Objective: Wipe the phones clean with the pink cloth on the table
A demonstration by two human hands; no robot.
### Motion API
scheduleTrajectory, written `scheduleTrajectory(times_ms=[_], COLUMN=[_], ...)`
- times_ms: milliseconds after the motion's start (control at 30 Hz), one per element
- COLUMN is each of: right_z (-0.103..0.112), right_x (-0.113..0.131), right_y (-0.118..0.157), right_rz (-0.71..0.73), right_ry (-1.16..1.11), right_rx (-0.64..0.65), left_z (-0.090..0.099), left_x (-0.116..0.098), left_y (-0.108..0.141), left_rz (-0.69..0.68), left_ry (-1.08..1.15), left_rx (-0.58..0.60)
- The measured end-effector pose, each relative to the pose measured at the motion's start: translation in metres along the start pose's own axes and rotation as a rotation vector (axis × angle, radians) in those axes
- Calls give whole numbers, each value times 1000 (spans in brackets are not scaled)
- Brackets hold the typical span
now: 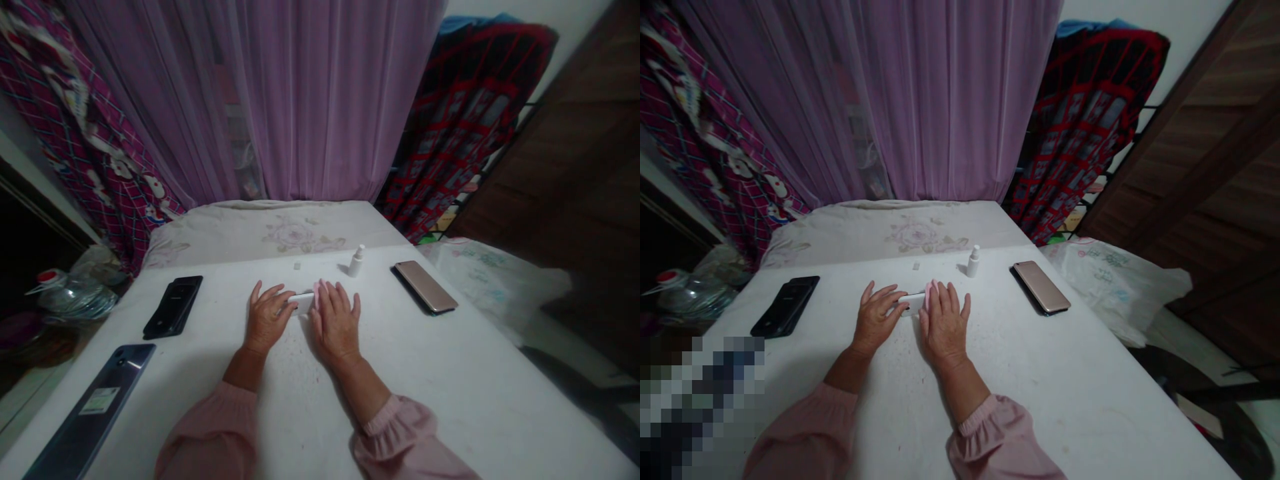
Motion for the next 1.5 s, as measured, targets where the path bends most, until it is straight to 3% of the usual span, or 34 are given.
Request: scheduleTrajectory(times_ms=[133, 333, 467, 900, 1333, 1500], right_z=[1, 2, -4, -12, -10, -19], right_x=[8, -27, -35, -35, -39, -46], right_y=[1, -5, -3, 1, -7, -4], right_rz=[64, -96, -150, -347, -343, -348], right_ry=[-15, 52, 20, -122, -242, -178], right_rx=[29, -62, -96, 1, -13, 119], left_z=[1, -1, -1, -1, -4, -5], left_x=[0, 2, 2, 4, 3, 5], left_y=[-1, 0, 1, 1, 2, 3], left_rz=[-5, 6, -1, 21, -35, -30], left_ry=[-1, 8, 11, 3, 21, 31], left_rx=[-1, 2, -5, -7, 6, -8])
Point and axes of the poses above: each hand's wrist, its own y-axis away from the middle knuckle, its own z-axis out of the back of the hand, x = y × z, the point moved 2 cm from there along -y, towards the middle knuckle, and after that the axes turned 6 degrees about -z, right-handed, at the moved point
